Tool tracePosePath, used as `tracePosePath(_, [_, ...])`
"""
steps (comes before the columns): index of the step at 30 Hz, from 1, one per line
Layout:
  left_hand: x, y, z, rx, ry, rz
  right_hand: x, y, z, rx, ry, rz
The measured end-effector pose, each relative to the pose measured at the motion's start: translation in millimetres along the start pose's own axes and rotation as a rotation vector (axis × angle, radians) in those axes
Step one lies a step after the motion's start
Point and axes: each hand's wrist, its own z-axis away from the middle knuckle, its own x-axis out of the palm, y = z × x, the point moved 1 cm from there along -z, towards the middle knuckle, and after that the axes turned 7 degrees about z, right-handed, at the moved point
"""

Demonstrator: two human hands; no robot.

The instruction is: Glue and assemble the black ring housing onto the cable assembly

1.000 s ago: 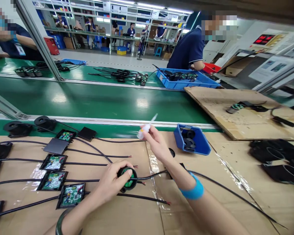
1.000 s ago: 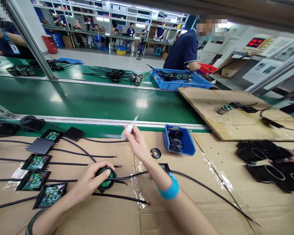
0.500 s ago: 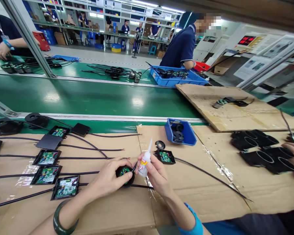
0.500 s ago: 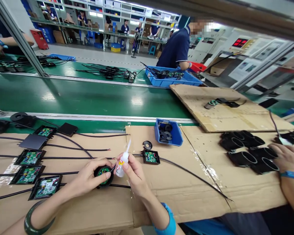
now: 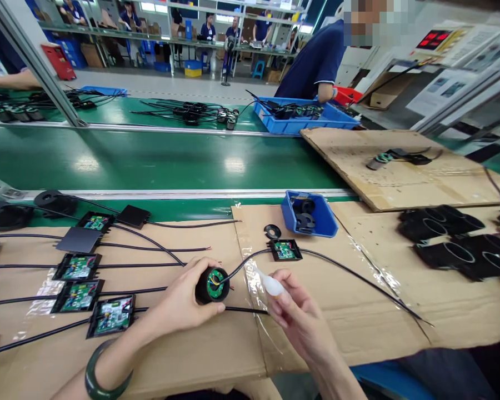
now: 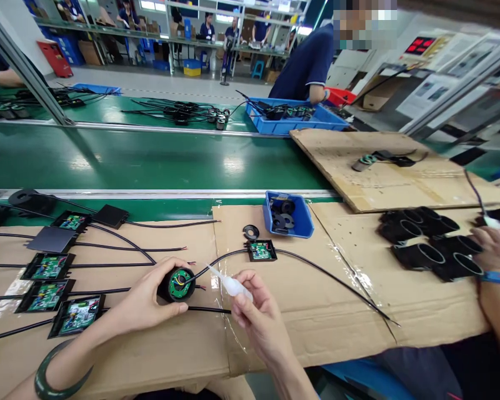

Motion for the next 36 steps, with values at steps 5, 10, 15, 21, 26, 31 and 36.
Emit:
tracePosePath(5, [5, 0, 3, -0.01, 0.035, -0.062, -5, 3, 4, 0.002, 0.109, -0.076])
tracePosePath(10, [5, 1, 2, -0.028, 0.051, -0.09, -4, 4, 4, 0.012, 0.166, -0.123])
tracePosePath(15, [3, 0, 5, -0.086, 0.023, -0.021, -2, 2, 1, 0.007, 0.219, -0.185])
tracePosePath(21, [-4, 5, 3, -0.189, -0.166, 0.297, 14, 4, -6, 0.089, 0.191, -0.314])
tracePosePath(26, [-1, 7, -1, -0.242, -0.278, 0.387, 34, 8, -16, 0.046, 0.129, -0.355])
tracePosePath(31, [4, 9, -6, -0.269, -0.231, 0.243, 40, 11, -21, 0.041, 0.131, -0.364])
tracePosePath(36, [6, 21, -14, -0.13, -0.197, 0.031, 29, 4, -13, 0.046, 0.119, -0.341])
